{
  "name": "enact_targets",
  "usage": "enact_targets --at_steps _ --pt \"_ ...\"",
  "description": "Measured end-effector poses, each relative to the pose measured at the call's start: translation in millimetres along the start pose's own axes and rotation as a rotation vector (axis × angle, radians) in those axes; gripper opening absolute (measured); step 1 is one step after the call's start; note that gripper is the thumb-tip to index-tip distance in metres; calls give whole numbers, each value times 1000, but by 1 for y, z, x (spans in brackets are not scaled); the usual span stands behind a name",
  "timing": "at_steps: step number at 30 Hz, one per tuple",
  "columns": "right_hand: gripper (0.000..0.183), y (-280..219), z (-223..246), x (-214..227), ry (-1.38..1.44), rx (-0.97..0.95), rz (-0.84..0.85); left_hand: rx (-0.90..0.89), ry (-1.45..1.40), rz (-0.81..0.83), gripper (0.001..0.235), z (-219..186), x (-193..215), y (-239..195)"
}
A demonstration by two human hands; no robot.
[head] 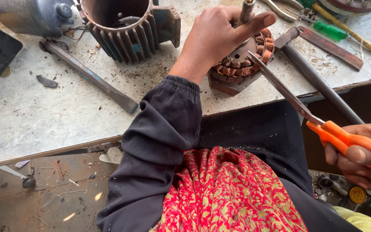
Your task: The person uses orange-handled scissors to cut and adjust copper windings on a motor rotor, then uses a hammer to tap the windings into place. The work is performed on a cluttered workbench with various tools and motor parts visible.
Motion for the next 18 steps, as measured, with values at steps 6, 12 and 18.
enact_targets --at_steps 6,12,18 --pt "65 -5 -1 -23 -13 -36 41 -81 -64 7 74 -3 5 1" --pt "63 -7 -5 -14 -149 -256 -95 -116 -110 -20 72 -1 9 -2" --pt "66 12 -17 -12 -247 -116 -291 -16 -6 7 50 18 -11 -2"
Point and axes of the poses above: each hand's wrist, its own y-axis towards the middle knuckle, its own x-axis out of the back of the hand, z = x × y, the point moved 8 cm from there along y, towards the middle knuckle, and after that the axes turned 8 degrees about -x, right-handed, at the moved point
